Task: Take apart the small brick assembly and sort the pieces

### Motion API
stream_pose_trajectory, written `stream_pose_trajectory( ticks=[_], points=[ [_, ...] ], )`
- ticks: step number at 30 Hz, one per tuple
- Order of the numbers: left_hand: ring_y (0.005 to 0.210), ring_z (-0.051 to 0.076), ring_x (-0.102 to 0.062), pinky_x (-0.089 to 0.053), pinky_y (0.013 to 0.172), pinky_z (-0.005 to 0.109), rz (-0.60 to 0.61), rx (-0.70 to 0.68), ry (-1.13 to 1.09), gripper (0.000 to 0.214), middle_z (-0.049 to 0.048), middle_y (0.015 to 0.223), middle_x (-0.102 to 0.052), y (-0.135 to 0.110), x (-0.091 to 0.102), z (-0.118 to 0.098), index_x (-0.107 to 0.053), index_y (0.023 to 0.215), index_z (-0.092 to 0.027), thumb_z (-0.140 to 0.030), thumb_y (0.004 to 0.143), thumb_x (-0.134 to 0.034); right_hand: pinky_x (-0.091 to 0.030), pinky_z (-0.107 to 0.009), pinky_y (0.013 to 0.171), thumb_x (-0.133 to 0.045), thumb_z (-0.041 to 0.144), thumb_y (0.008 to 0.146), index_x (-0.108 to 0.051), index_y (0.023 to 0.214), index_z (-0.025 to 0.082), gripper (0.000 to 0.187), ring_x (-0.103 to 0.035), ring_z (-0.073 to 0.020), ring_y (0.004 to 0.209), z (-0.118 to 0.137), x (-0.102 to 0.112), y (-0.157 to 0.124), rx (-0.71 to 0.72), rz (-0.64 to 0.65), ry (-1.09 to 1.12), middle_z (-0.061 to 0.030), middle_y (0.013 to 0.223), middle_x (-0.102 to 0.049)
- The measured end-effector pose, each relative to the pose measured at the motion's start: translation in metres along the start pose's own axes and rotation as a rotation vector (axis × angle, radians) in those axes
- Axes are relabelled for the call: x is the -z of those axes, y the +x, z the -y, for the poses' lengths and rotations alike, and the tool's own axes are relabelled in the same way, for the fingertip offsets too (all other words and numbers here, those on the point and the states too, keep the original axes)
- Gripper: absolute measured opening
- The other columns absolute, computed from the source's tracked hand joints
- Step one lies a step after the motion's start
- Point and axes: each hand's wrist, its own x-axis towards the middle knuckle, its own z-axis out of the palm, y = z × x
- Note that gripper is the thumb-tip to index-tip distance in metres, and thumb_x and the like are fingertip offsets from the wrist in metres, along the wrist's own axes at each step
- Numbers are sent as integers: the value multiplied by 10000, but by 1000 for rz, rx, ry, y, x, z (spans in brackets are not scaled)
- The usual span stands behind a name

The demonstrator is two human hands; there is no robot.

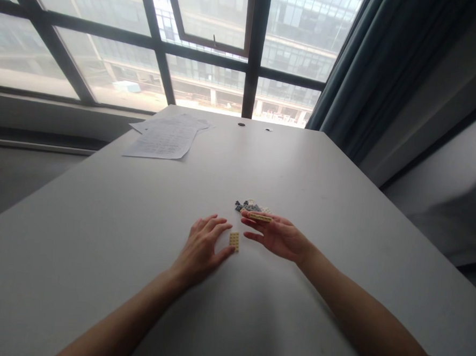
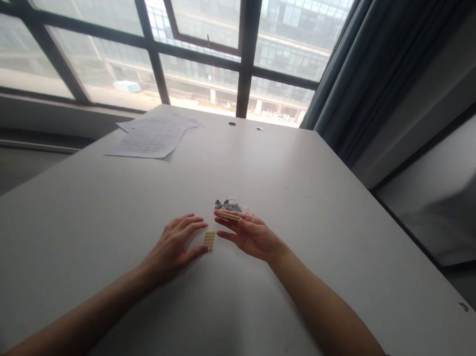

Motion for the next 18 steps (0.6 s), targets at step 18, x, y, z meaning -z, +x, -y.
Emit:
stream_pose_trajectory(
  ticks=[18],
  points=[
    [1283,320,-386,-251,1080,548,35,-24,50,404,88,1263,-559,-1,-5,3,-584,1161,-234,-425,805,-596,-264,-447,1101,-573,265,824,-509,1224,145,422,-328,-264,1305,-25,-28,5,120,-74,-1023,-146,1359,-443]
  ],
)
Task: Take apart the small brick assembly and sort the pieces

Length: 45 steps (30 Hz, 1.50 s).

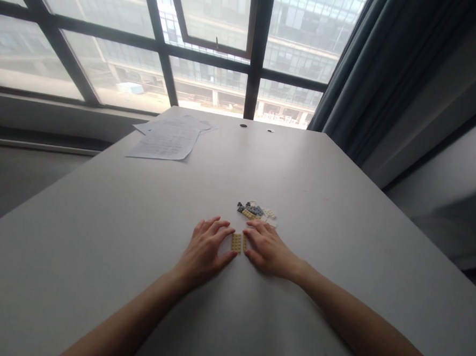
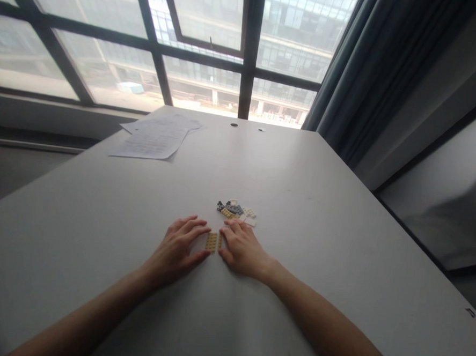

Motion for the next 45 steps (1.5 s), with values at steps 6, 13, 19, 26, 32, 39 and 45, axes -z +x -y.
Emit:
stream_pose_trajectory(
  ticks=[6,13,19,26,32,39,45],
  points=[
    [1286,318,-383,-243,1082,548,10,-3,9,390,83,1262,-561,-1,-2,3,-591,1157,-244,-433,815,-581,-251,-471,1085,-630,301,783,-539,1207,177,451,-323,-280,1299,-3,-7,1,-49,-43,23,-124,1359,-450],
    [1283,322,-386,-247,1075,560,6,0,1,378,78,1259,-565,-1,-3,3,-596,1147,-252,-434,816,-581,-232,-481,1079,-650,296,766,-559,1205,197,459,-311,-287,1308,-2,-5,1,-52,-48,41,-116,1365,-454],
    [1266,322,-408,-258,1073,559,-13,-11,-2,383,85,1246,-575,-1,-3,3,-609,1141,-241,-430,809,-591,-235,-479,1073,-695,358,740,-587,1170,203,470,-322,-294,1296,-1,-6,2,-56,-80,54,-111,1338,-478],
    [1268,323,-406,-265,1067,558,-13,-12,3,378,87,1249,-574,-1,-3,3,-608,1138,-238,-429,812,-590,-236,-487,1071,-694,359,757,-589,1165,220,444,-327,-291,1297,-2,-11,2,-55,-96,71,-106,1330,-490],
    [1254,328,-420,-267,1058,567,-36,-24,-4,368,91,1231,-583,-1,-3,3,-616,1127,-239,-416,805,-603,-242,-493,1068,-696,372,757,-591,1164,216,449,-348,-297,1283,-3,-14,2,-58,-109,62,-103,1322,-497],
    [1267,323,-412,-262,1065,563,-28,-16,-7,413,97,1245,-576,0,-4,3,-586,1168,-226,-438,814,-598,-285,-441,1069,-691,373,773,-549,1225,202,504,-382,-259,1263,-6,-5,-1,-60,-167,84,-102,1302,-512],
    [1254,303,-415,-295,1050,528,-30,14,-40,402,85,1245,-574,3,0,0,-578,1164,-228,-423,814,-611,-316,-445,1055,-661,301,794,-564,1195,209,423,-397,-256,1254,-32,11,-18,-132,-194,20,-97,1311,-505]
  ],
)
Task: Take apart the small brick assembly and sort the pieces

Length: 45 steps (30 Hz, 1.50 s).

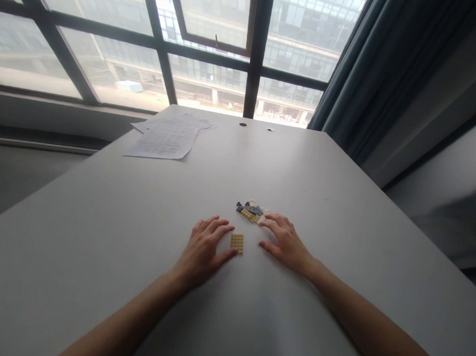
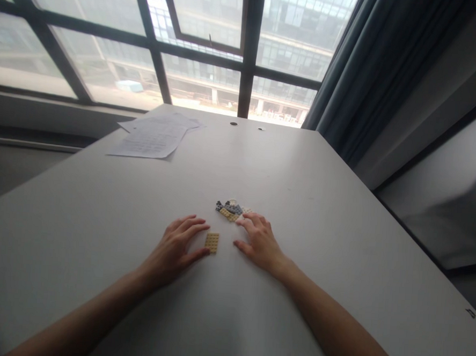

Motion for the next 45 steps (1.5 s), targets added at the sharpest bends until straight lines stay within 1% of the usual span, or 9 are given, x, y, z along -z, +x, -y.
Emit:
stream_pose_trajectory(
  ticks=[4,8,15,20,25,30,35,39,45],
  points=[
    [1189,288,-460,-321,1024,485,-30,30,29,381,74,1214,-589,14,1,-3,-599,1133,-225,-377,788,-649,-327,-456,1047,-629,261,804,-585,1172,197,376,-410,-261,1237,-16,1,-7,-42,-56,-44,-104,1290,-516],
    [1051,277,-519,-370,933,452,-61,93,107,313,62,1073,-634,43,-1,-10,-646,1042,-236,-359,756,-674,-326,-464,1046,-609,253,813,-607,1137,187,330,-419,-264,1226,-15,-4,-6,-49,-121,-56,-111,1252,-536],
    [978,286,-519,-365,865,431,-71,162,222,359,87,961,-641,79,-17,-23,-681,937,-203,-510,764,-616,-336,-461,1031,-601,245,815,-619,1106,199,295,-433,-266,1211,-12,-5,-5,-60,-177,-39,-107,1234,-543],
    [956,287,-527,-371,852,435,-77,189,174,310,86,919,-648,83,-24,-16,-690,904,-208,-476,767,-615,-341,-453,1024,-603,237,811,-620,1098,202,290,-436,-262,1206,-12,-5,-7,-71,-175,-23,-105,1234,-542],
    [999,304,-533,-402,854,470,-61,99,23,252,73,1013,-659,80,-21,1,-691,961,-229,-371,758,-647,-346,-465,1015,-600,245,810,-629,1085,209,279,-461,-262,1171,-12,-5,-5,-91,-171,9,-104,1221,-547],
    [1008,266,-543,-417,894,450,-149,36,-77,232,53,1035,-673,73,-12,2,-674,983,-226,-270,755,-683,-351,-466,1010,-603,253,808,-636,1076,214,273,-475,-256,1149,-15,-7,-4,-92,-179,46,-100,1205,-557],
    [983,227,-552,-446,912,403,-221,-25,-224,319,55,1011,-668,65,-7,-4,-642,1070,-196,-252,762,-700,-377,-438,997,-608,244,797,-651,1044,195,256,-502,-243,1107,-16,-5,-3,-121,-225,120,-102,1159,-581],
    [979,216,-566,-468,892,384,-277,-127,-304,273,57,1006,-669,57,-4,-14,-643,1047,-207,-286,790,-686,-397,-412,981,-595,262,809,-666,1018,195,230,-535,-230,1078,-3,-2,1,-139,-280,377,-93,1110,-616],
    [920,206,-593,-498,834,370,-300,-233,-393,207,67,970,-688,45,4,-38,-640,1013,-217,-317,832,-639,-487,-327,763,-580,451,841,-676,991,187,319,-602,-159,766,31,-6,8,-276,16,1267,-41,844,-659]
  ],
)
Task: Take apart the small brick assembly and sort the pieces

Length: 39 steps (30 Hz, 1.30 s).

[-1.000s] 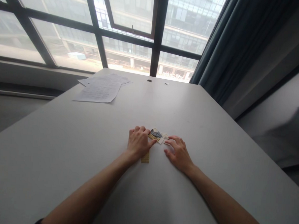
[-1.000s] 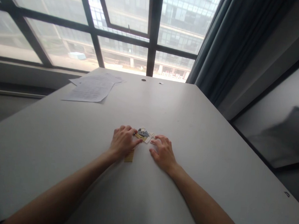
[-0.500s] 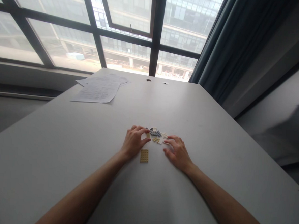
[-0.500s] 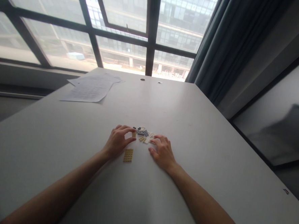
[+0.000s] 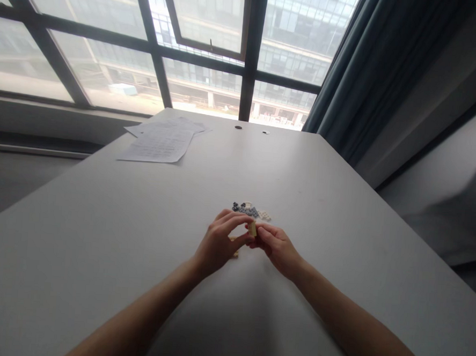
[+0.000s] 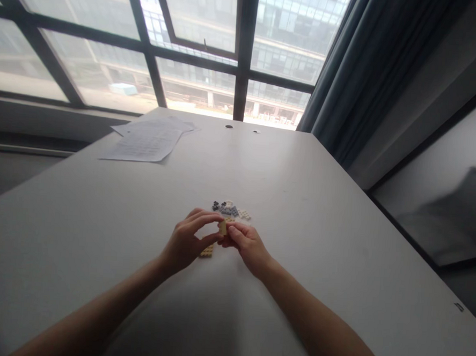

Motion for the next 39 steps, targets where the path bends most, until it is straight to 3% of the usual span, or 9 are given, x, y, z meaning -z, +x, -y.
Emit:
stream_pose_trajectory(
  ticks=[3,12,23,33,39],
  points=[
    [911,197,-593,-502,826,360,11,-17,-14,172,68,975,-693,-2,2,-8,-641,1000,-213,-293,850,-613,-480,-296,728,-673,428,771,-692,942,180,302,-582,-140,726,2,-9,-2,-53,0,159,-29,815,-653],
    [980,231,-569,-467,878,404,60,-8,169,248,69,1016,-676,-11,2,-3,-613,1034,-224,-325,811,-653,-455,-276,667,-756,301,675,-669,825,174,215,-563,-124,662,-1,-8,-6,6,-198,73,-2,734,-650],
    [956,217,-573,-466,860,379,39,-16,192,195,64,985,-674,-11,2,-4,-623,998,-227,-303,819,-628,-496,-332,734,-734,359,718,-625,916,181,288,-633,-168,736,-5,-9,-9,-14,-90,187,-53,834,-693],
    [960,225,-545,-426,849,370,90,-94,305,256,72,1023,-664,-14,3,-4,-604,1042,-210,-360,835,-606,-440,-240,603,-823,274,620,-594,1029,237,470,-512,-100,603,-9,-11,-11,148,-203,-87,59,673,-559],
    [958,220,-545,-415,842,363,105,-115,347,246,61,999,-675,-14,3,-1,-617,1043,-210,-352,841,-609,-456,-277,653,-787,351,678,-613,997,227,384,-531,-126,631,-7,-9,-14,211,-207,-324,40,680,-576]
  ],
)
